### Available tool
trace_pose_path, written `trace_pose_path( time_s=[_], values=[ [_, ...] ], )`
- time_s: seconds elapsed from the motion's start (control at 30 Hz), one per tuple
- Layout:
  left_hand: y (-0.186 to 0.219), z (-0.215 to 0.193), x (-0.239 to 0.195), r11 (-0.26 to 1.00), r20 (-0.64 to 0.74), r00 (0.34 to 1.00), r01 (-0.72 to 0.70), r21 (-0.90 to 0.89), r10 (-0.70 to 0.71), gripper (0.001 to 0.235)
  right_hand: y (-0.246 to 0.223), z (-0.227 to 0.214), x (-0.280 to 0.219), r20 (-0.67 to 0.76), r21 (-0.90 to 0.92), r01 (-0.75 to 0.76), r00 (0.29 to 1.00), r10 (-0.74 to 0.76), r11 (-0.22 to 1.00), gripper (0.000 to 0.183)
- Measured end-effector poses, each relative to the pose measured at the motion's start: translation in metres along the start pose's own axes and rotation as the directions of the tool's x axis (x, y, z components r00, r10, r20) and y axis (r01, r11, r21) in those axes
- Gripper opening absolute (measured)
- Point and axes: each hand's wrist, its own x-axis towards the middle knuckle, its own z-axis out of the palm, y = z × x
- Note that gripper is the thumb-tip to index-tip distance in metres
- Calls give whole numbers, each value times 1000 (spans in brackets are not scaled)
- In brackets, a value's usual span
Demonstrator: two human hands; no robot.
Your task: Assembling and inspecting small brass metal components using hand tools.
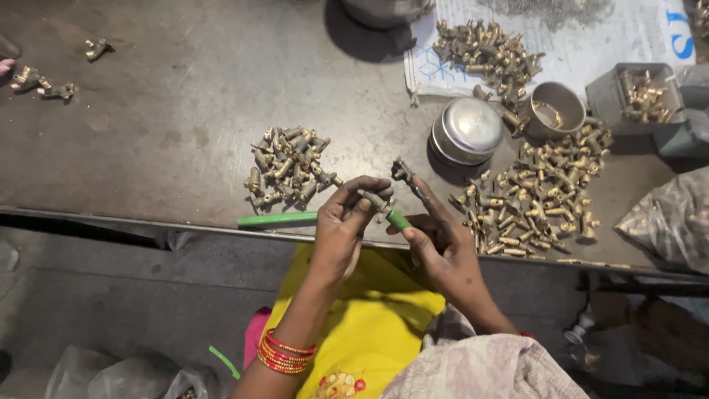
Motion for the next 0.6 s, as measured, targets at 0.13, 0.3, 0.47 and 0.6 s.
trace_pose_path(
  time_s=[0.13,0.3,0.47,0.6],
  values=[
    [12,-13,10,969,-39,999,-25,246,35,30,4,-13,28,88,-33,-21,996,24,999,69],
    [25,-34,19,626,-86,906,-215,750,414,31,-37,-16,91,259,-403,-6,958,120,915,66],
    [26,-32,19,569,-158,882,-142,810,445,31,-28,-14,208,317,-612,105,941,121,784,75],
    [24,-35,19,382,9,826,-270,884,563,28,-39,9,250,139,-578,165,985,-103,799,67]
  ],
)
